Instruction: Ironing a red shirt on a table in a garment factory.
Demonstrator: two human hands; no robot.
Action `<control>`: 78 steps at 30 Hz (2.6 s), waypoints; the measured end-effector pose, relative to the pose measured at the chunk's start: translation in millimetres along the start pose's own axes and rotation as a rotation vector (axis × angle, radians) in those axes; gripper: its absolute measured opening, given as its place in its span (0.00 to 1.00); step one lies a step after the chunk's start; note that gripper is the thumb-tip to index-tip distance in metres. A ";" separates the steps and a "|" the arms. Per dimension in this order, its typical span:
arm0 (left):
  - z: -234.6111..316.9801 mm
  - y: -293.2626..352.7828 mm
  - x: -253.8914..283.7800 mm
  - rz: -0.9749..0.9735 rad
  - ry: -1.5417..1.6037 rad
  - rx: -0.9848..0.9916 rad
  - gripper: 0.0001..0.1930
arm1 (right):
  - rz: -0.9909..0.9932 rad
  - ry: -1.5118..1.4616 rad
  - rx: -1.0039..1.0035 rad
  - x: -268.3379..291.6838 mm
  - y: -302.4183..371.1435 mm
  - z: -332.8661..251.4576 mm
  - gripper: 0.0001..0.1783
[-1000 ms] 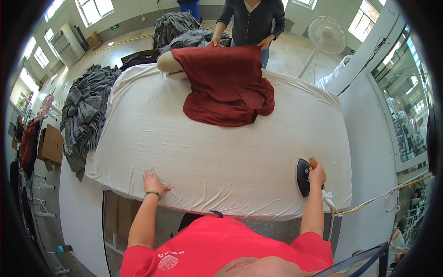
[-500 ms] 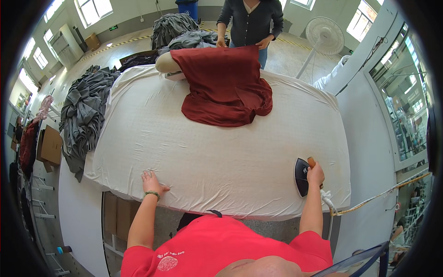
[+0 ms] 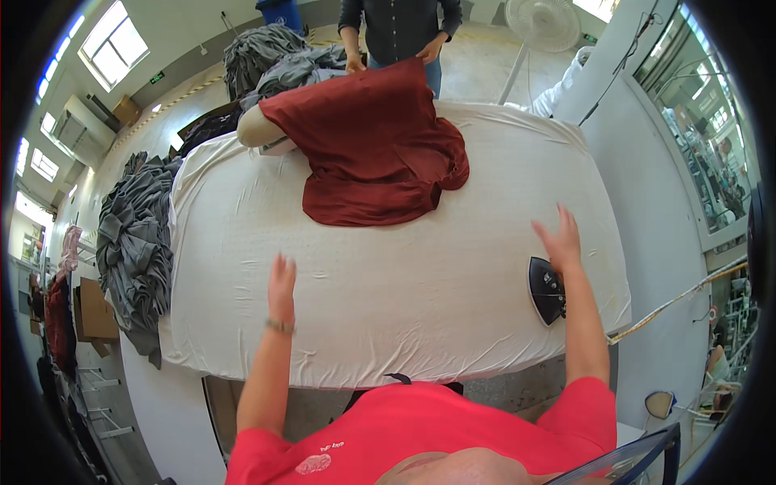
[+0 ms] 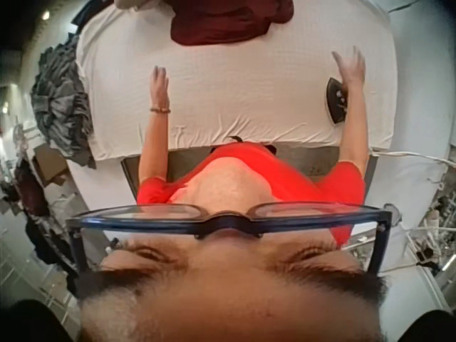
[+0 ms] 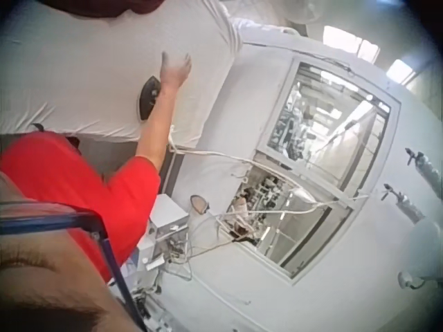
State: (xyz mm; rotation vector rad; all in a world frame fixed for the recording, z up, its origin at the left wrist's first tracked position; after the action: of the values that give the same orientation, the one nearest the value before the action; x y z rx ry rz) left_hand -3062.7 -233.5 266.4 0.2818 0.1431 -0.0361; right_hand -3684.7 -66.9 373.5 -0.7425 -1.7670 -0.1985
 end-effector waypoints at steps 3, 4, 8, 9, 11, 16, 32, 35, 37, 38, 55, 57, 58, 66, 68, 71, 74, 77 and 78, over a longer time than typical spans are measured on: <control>93.9 -100.5 -124.2 -0.077 0.392 -0.200 0.35 | -0.211 -0.820 0.030 -43.8 -133.3 -83.4 0.40; 111.4 -132.8 -159.6 -0.102 0.408 -0.209 0.38 | -0.214 -0.928 0.069 -67.4 -172.8 -112.0 0.45; 145.9 -223.9 -259.7 -0.078 0.390 -0.207 0.46 | -0.427 -1.079 -0.051 -173.0 -296.7 -184.3 0.57; 140.5 -244.9 -270.2 -0.062 0.381 -0.186 0.48 | -0.450 -1.096 -0.044 -202.6 -318.3 -194.1 0.57; 131.1 -284.9 -310.2 -0.062 0.389 -0.139 0.51 | -0.444 -1.222 -0.177 -241.5 -362.7 -188.5 0.58; 135.9 -369.8 -378.1 0.011 0.336 -0.328 0.53 | -0.402 -1.447 -0.221 -305.8 -448.9 -206.8 0.58; 106.4 -323.5 -336.8 0.084 0.157 -0.529 0.42 | -0.339 -1.712 -0.189 -298.8 -410.8 -199.3 0.50; 94.3 -209.5 -266.7 0.001 0.031 -0.535 0.32 | -0.330 -1.822 -0.216 -262.9 -325.4 -179.6 0.45; 54.0 -150.9 -167.8 0.161 -0.395 -0.558 0.31 | -0.398 -1.810 -0.177 -248.3 -246.4 -172.2 0.40; 29.3 -117.8 -110.1 0.284 -0.608 -0.526 0.33 | -0.394 -1.711 -0.152 -235.7 -206.1 -161.0 0.37; -75.9 79.4 205.1 1.205 -1.416 0.061 0.34 | -0.002 0.180 -0.040 -17.8 123.8 65.1 0.44; -79.1 84.1 196.7 1.240 -1.423 0.106 0.33 | -0.001 0.211 -0.047 -17.5 132.2 82.3 0.43; -75.5 81.8 191.2 1.238 -1.428 0.103 0.33 | -0.026 0.240 -0.093 -16.6 136.9 82.9 0.42; -73.3 75.7 188.3 1.217 -1.478 0.134 0.33 | -0.285 0.322 -0.510 -30.6 95.0 96.2 0.23; -73.3 75.9 189.0 1.244 -1.473 0.135 0.32 | -0.221 0.352 -0.452 -28.2 89.1 91.6 0.20; -68.9 70.2 184.7 1.261 -1.531 0.088 0.32 | -0.199 0.359 -0.449 -29.1 84.7 93.6 0.21; -69.7 67.8 183.0 1.270 -1.567 0.055 0.31 | -0.196 0.371 -0.451 -33.6 87.0 98.1 0.21; -71.6 68.2 185.9 1.272 -1.580 0.037 0.30 | -0.209 0.387 -0.462 -38.2 90.0 98.2 0.21; -71.4 68.2 186.3 1.274 -1.584 0.037 0.30 | -0.201 0.387 -0.462 -37.8 90.0 97.4 0.21</control>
State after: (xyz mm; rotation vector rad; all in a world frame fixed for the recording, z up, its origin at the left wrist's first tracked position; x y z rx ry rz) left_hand -2884.3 -150.9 190.1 0.2702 -1.6207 0.9903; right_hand -3706.0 37.1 285.3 -0.7860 -1.4312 -0.8513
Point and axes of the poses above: each hand's wrist, its own y-axis away from the middle knuckle, its own x-axis out of the back of the hand, z = x × y, the point moved 7 cm from there along -y, towards the middle knuckle, and after that the axes turned 2 degrees about y, right-handed, at the moved point
